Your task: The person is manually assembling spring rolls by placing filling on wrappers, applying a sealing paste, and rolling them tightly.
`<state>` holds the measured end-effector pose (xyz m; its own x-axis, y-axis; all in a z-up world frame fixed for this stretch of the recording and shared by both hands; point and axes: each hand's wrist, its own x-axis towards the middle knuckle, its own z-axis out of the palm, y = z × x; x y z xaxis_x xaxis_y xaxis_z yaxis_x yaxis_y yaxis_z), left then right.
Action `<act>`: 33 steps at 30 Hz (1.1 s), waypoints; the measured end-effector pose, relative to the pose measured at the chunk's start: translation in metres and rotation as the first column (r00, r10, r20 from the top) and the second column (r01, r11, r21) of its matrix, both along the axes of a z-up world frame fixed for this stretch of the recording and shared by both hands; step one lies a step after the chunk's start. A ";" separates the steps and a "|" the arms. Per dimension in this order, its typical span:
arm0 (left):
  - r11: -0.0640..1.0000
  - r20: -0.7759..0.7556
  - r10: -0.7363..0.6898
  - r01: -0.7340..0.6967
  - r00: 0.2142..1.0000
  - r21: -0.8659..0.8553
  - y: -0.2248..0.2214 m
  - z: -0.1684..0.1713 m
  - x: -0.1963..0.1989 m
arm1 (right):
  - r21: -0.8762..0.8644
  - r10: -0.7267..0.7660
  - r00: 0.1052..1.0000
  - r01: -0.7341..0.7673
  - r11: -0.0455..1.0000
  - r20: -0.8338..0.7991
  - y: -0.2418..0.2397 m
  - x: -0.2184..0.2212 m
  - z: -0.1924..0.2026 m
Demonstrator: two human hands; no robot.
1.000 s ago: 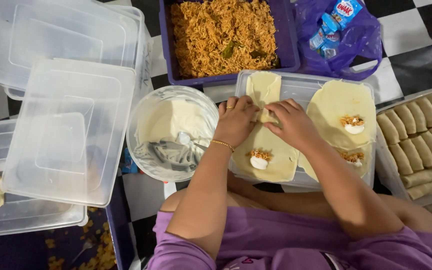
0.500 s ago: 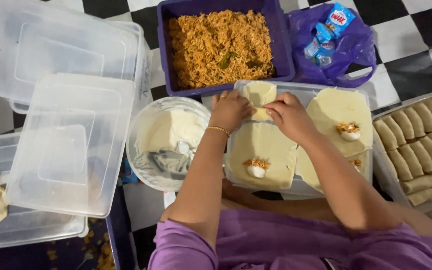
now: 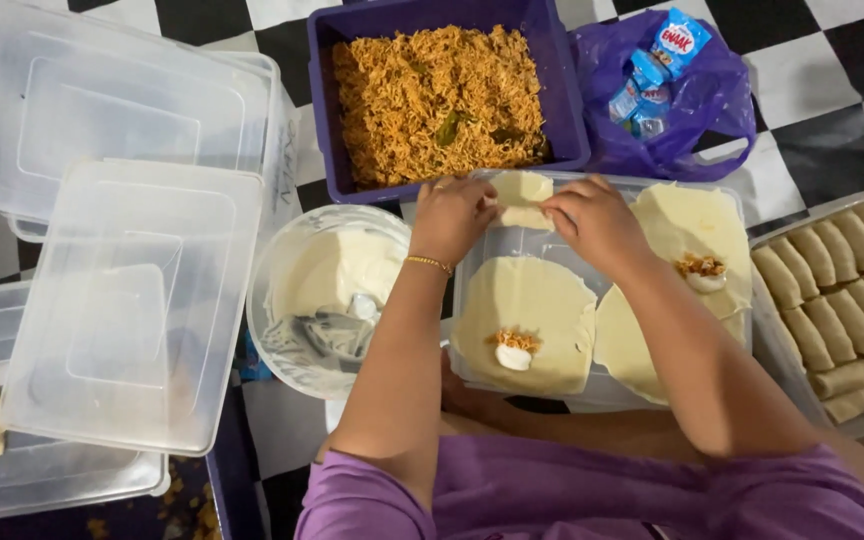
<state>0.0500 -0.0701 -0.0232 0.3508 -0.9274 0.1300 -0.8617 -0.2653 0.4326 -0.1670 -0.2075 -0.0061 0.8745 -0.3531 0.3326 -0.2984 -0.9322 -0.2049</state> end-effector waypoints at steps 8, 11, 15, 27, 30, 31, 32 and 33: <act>0.993 0.054 -0.103 0.106 0.993 -0.046 -0.013 0.001 -0.001 | 0.025 0.164 0.986 -0.165 0.986 0.039 -0.013 0.019 -0.004; 0.985 0.084 -0.164 0.159 0.983 0.060 -0.009 0.005 -0.001 | 0.028 0.193 0.981 -0.193 0.981 0.012 -0.013 0.018 0.000; 0.988 0.196 -0.152 0.146 0.969 0.042 -0.008 -0.003 -0.002 | -0.122 0.089 0.988 -0.104 0.987 -0.124 -0.011 0.013 0.003; 0.987 0.133 -0.125 0.111 0.983 0.113 -0.015 0.009 0.006 | -0.162 0.117 0.992 -0.125 0.979 -0.057 -0.026 0.010 -0.003; 0.991 0.051 -0.080 0.074 0.995 0.114 -0.023 0.010 0.011 | -0.138 0.014 1.000 -0.014 0.990 -0.006 -0.033 0.009 -0.011; 0.991 0.050 -0.082 0.076 0.995 0.112 -0.028 0.004 0.011 | -0.140 0.012 1.000 -0.013 0.990 -0.007 -0.038 0.013 -0.017; 0.996 0.050 -0.036 0.032 0.998 0.088 -0.032 -0.001 0.010 | -0.157 -0.039 0.999 0.044 0.987 0.031 -0.042 0.016 -0.024; 0.998 0.048 0.009 -0.012 0.999 0.064 -0.036 -0.007 0.010 | -0.173 -0.089 0.994 0.100 0.980 0.070 -0.047 0.019 -0.032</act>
<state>0.0599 -0.1061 -0.0302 0.3558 -0.9305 0.0872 -0.8780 -0.3007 0.3725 -0.1478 -0.2541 -0.0377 0.8156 -0.3645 0.4494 -0.3789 -0.9234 -0.0613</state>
